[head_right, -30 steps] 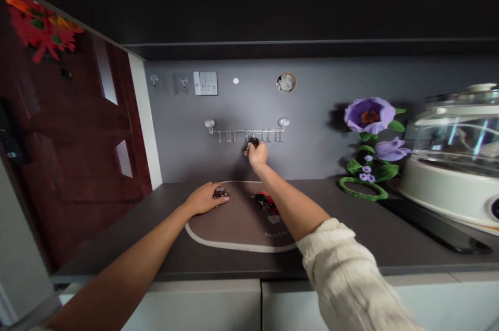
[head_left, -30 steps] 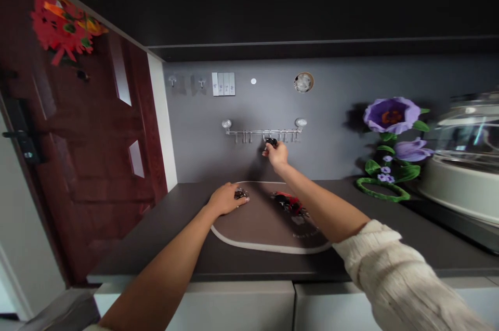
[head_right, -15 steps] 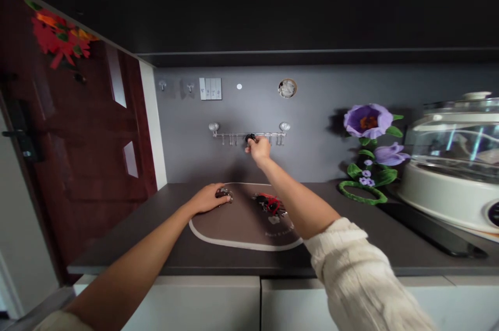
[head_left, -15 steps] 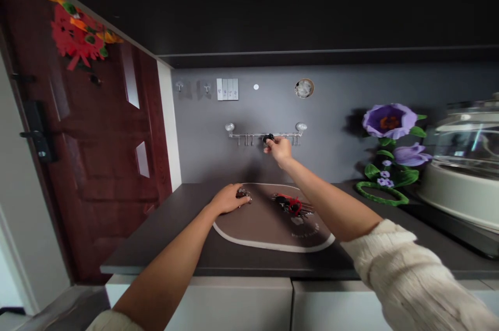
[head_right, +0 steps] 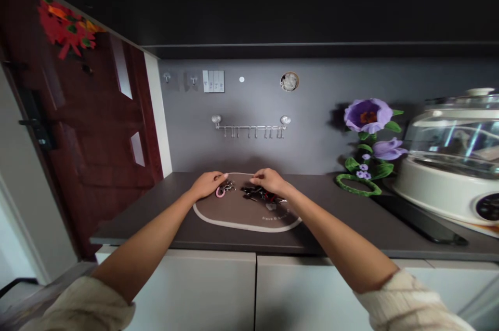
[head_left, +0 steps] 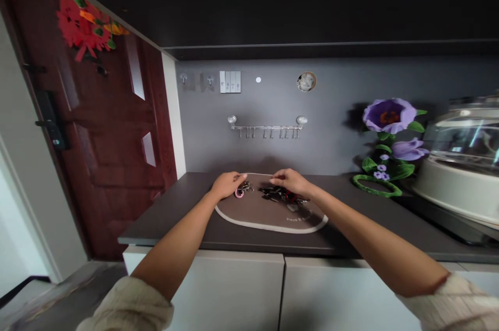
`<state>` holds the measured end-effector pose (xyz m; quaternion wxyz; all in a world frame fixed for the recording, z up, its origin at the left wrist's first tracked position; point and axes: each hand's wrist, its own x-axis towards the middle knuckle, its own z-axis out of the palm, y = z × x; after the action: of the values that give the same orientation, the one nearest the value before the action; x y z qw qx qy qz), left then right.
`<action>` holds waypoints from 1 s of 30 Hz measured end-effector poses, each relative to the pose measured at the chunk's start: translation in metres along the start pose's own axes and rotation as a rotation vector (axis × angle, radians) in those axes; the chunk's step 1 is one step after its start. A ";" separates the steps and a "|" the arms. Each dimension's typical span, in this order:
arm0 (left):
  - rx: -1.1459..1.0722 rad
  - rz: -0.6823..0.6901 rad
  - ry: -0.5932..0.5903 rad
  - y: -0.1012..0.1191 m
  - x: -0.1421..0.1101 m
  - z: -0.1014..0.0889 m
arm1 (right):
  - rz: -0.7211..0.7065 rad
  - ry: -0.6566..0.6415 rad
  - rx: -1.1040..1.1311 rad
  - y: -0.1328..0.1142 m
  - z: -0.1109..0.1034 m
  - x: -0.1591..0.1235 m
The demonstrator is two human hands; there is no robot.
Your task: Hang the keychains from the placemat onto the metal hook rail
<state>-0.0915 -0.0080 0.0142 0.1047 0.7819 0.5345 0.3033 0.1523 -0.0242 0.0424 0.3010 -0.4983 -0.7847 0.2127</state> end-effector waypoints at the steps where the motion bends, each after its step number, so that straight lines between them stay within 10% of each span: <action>1: 0.012 -0.007 -0.002 0.001 -0.002 -0.001 | 0.003 -0.005 0.044 0.001 -0.002 -0.001; 9: -0.157 -0.014 0.161 0.022 -0.012 -0.021 | 0.081 -0.126 0.322 -0.021 -0.029 -0.012; 17: -0.928 0.143 -0.339 0.087 -0.021 -0.066 | -0.012 -0.489 0.728 -0.071 -0.045 -0.025; 30: -1.368 -0.191 -0.533 0.045 -0.037 0.011 | 0.135 -0.384 1.210 0.001 0.016 -0.047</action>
<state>-0.0597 -0.0582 0.0142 0.7209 0.5391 0.2482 0.3580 0.1574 -0.0667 0.0180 0.3692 -0.2416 -0.5325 0.7224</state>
